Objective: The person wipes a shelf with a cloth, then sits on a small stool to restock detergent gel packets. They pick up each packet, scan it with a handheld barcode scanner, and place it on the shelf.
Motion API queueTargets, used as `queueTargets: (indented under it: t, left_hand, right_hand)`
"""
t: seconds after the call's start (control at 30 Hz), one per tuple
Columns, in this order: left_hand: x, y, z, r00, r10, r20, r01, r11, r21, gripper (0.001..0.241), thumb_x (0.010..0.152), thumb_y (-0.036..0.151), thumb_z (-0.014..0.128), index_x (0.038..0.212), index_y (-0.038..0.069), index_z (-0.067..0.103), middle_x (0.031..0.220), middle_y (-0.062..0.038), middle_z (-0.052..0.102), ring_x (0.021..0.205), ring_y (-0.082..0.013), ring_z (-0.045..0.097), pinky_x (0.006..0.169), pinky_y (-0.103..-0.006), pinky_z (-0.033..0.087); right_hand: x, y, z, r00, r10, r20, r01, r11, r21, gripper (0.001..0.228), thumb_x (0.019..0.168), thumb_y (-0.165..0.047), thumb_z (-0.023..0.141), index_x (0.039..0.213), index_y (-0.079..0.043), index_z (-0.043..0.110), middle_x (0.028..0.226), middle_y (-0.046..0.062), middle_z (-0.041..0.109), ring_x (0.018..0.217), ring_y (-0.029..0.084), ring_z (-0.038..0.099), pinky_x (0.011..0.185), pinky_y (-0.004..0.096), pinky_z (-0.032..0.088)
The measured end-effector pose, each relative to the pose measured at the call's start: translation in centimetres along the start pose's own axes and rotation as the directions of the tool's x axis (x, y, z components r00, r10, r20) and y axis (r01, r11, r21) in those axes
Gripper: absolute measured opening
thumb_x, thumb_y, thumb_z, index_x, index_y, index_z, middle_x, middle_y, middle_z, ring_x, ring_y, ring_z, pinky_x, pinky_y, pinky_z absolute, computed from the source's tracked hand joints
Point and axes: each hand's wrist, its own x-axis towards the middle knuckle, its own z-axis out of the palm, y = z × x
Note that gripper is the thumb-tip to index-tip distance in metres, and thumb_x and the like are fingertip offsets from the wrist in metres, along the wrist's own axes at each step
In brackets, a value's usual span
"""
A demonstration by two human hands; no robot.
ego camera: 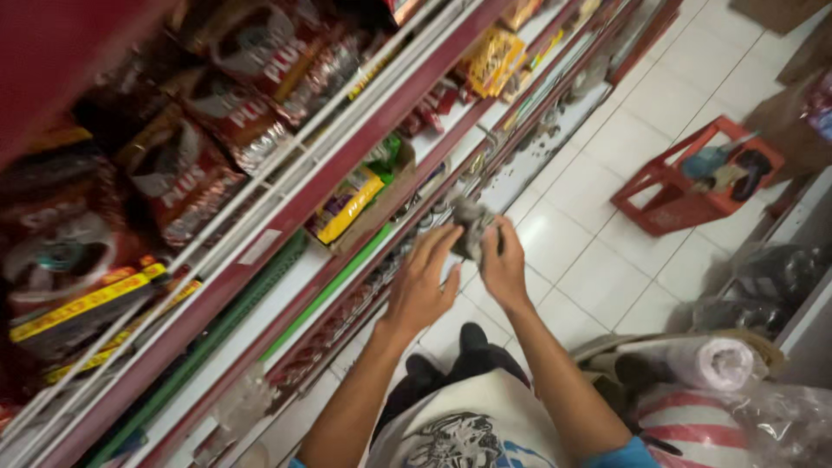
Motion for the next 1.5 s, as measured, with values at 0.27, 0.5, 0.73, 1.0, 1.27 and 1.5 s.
queueTargets:
  t: [0.27,0.5,0.73,1.0,1.27,1.5]
  left_hand:
    - [1.9,-2.4,1.1,0.998,-0.018,-0.065,0.039,0.943,0.33,0.062,0.091,0.013,0.066,0.149,0.003,0.047,0.16,-0.025,0.035,0.151,-0.0464,0.029,0.122,-0.065,0.022]
    - [4.2,-1.6,1.3,0.988,-0.094,-0.124,0.128,0.943,0.306,0.063,0.092,0.013,0.062,0.152,0.003,0.044,0.163,-0.023,0.035,0.153,-0.0424,0.031,0.123,-0.0633,0.022]
    - [5.5,-2.1,3.3,0.986,-0.112,-0.124,0.15,0.918,0.367,0.064,0.093,0.016,0.063,0.152,0.002,0.043,0.162,-0.025,0.033,0.152,-0.0429,0.03,0.12,-0.0672,0.019]
    - [2.2,-4.0,2.4,0.964,-0.108,-0.244,0.167,0.957,0.239,0.057,0.095,0.012,0.062,0.15,0.003,0.048,0.161,-0.022,0.04,0.151,-0.0419,0.037,0.121,-0.0655,0.026]
    - [-9.6,-5.1,-2.6,0.914,-0.14,-0.382,0.222,0.958,0.181,0.05,0.096,0.01,0.065,0.145,0.005,0.055,0.158,-0.017,0.046,0.149,-0.0374,0.044,0.125,-0.0598,0.03]
    - [-24.8,-5.2,-10.0,0.853,-0.246,-0.46,0.291,0.956,0.03,0.045,0.096,0.008,0.066,0.141,0.007,0.059,0.158,-0.02,0.045,0.142,-0.0386,0.052,0.114,-0.046,0.047]
  right_hand:
    - [14.1,2.3,4.2,0.94,-0.246,-0.237,0.239,0.969,-0.056,0.049,0.106,-0.011,0.054,0.152,0.005,0.047,0.16,0.025,0.043,0.149,0.033,0.04,0.124,0.039,0.028]
    - [9.5,0.7,7.8,0.99,-0.125,-0.065,0.123,0.992,-0.035,0.047,0.095,-0.011,0.061,0.141,-0.003,0.058,0.16,0.02,0.043,0.138,0.028,0.056,0.107,0.036,0.046]
    - [16.9,3.1,3.7,0.935,-0.328,-0.137,0.309,0.94,-0.143,0.047,0.097,-0.002,0.058,0.143,0.003,0.057,0.16,0.024,0.042,0.145,0.033,0.048,0.12,0.039,0.038]
    - [12.9,4.3,6.3,0.946,-0.303,-0.114,0.289,0.949,-0.127,0.041,0.095,-0.003,0.064,0.135,0.005,0.063,0.154,0.03,0.048,0.14,0.035,0.054,0.111,0.036,0.047]
    - [-1.1,3.2,13.6,0.866,-0.48,0.141,0.499,0.844,-0.197,0.036,0.095,-0.003,0.071,0.131,0.004,0.067,0.139,0.033,0.058,0.133,0.043,0.06,0.107,0.039,0.052]
    - [-15.6,0.8,21.9,0.661,-0.669,0.34,0.738,0.662,-0.132,0.035,0.091,0.004,0.066,0.127,0.002,0.067,0.126,0.025,0.068,0.126,0.049,0.06,0.11,0.049,0.048]
